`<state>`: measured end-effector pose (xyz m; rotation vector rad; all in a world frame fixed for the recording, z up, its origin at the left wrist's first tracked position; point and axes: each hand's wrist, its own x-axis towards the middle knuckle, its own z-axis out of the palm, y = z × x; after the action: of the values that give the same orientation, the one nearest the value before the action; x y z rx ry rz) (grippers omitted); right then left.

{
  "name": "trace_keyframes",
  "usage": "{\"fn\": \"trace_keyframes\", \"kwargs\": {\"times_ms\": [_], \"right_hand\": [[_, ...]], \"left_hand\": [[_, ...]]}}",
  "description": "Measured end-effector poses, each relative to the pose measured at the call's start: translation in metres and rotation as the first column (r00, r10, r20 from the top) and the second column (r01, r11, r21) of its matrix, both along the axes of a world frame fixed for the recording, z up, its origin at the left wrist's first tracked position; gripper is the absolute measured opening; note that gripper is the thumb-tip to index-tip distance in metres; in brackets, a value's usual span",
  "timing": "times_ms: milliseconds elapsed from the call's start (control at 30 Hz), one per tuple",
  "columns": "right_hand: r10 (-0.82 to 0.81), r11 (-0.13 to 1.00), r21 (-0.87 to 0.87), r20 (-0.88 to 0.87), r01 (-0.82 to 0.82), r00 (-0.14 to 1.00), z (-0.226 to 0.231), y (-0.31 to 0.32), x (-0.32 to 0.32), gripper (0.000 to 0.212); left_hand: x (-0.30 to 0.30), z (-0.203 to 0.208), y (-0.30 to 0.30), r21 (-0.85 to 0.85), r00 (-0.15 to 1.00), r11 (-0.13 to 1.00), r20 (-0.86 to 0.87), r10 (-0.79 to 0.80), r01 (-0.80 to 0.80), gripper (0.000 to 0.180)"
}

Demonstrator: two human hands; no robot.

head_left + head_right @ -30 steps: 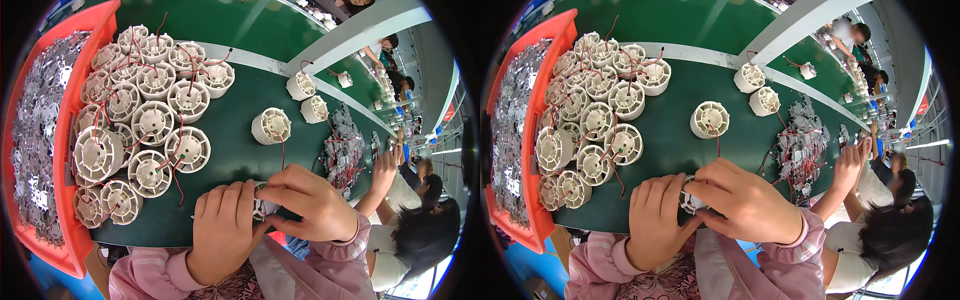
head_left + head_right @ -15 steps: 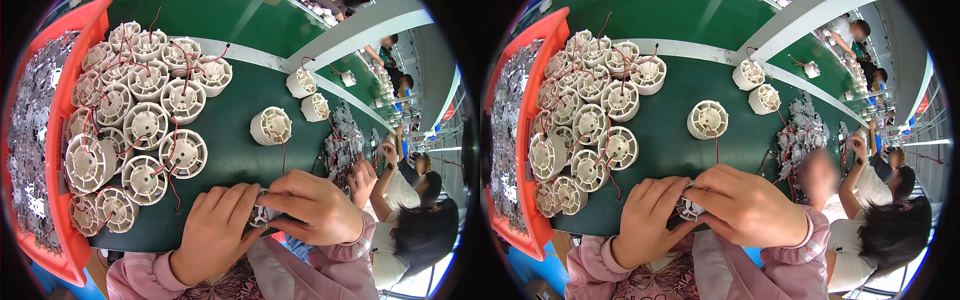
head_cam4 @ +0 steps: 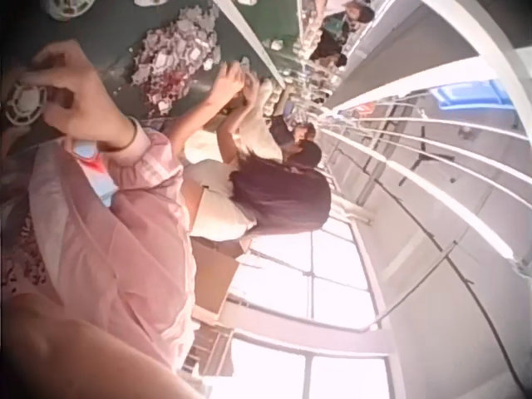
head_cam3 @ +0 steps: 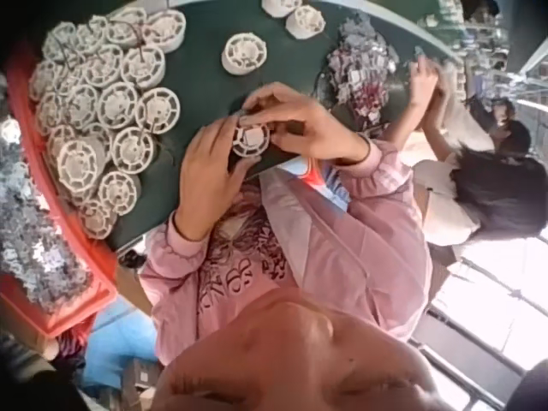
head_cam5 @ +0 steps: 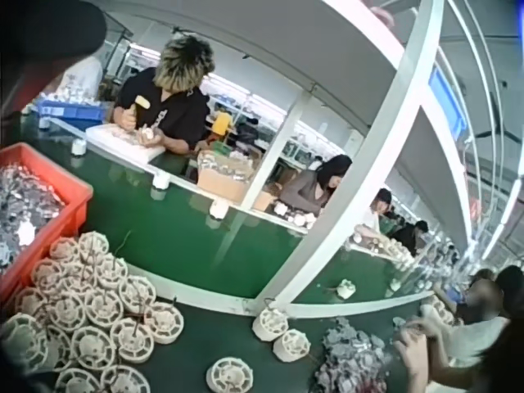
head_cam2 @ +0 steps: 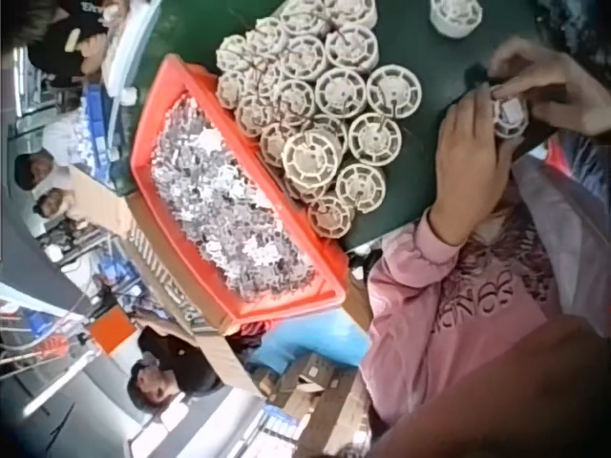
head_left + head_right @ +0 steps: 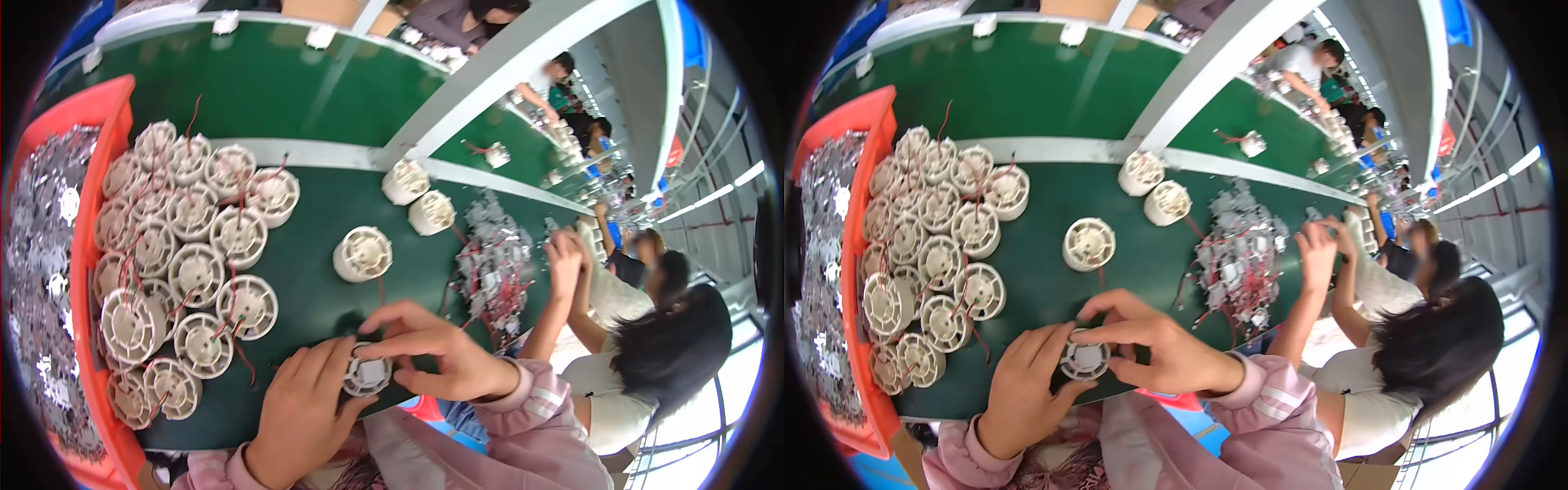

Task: Assembling small electronic components by placing silver parts into white plastic circular housings and securing them.

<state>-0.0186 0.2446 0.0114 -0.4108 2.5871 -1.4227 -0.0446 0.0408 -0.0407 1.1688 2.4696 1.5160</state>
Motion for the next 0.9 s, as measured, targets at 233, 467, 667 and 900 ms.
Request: {"fn": "trace_keyframes", "kwargs": {"times_ms": [233, 467, 667, 900], "right_hand": [[-0.046, 0.935, -0.323, 0.303, 0.148, 0.952, -0.024, -0.005, 0.007, 0.036], [-0.137, 0.877, -0.217, 0.742, 0.428, 0.657, -0.003, -0.012, -0.004, 0.041], [-0.111, 0.838, -0.318, 0.696, 0.444, 0.709, -0.015, -0.012, -0.001, 0.041], [-0.059, 0.825, -0.405, 0.633, 0.395, 0.772, -0.023, -0.015, 0.002, 0.044]], "left_hand": [[0.005, -0.002, -0.002, -0.022, 0.999, 1.0, 0.038, 0.012, -0.011, 0.064], [0.001, -0.002, -0.006, 0.047, 0.993, 0.998, 0.112, -0.033, 0.028, 0.06], [0.0, -0.009, -0.006, 0.077, 0.983, 0.997, 0.181, -0.04, 0.027, 0.058], [0.005, -0.002, -0.012, 0.042, 0.977, 0.999, 0.21, -0.032, 0.024, 0.054]]}}
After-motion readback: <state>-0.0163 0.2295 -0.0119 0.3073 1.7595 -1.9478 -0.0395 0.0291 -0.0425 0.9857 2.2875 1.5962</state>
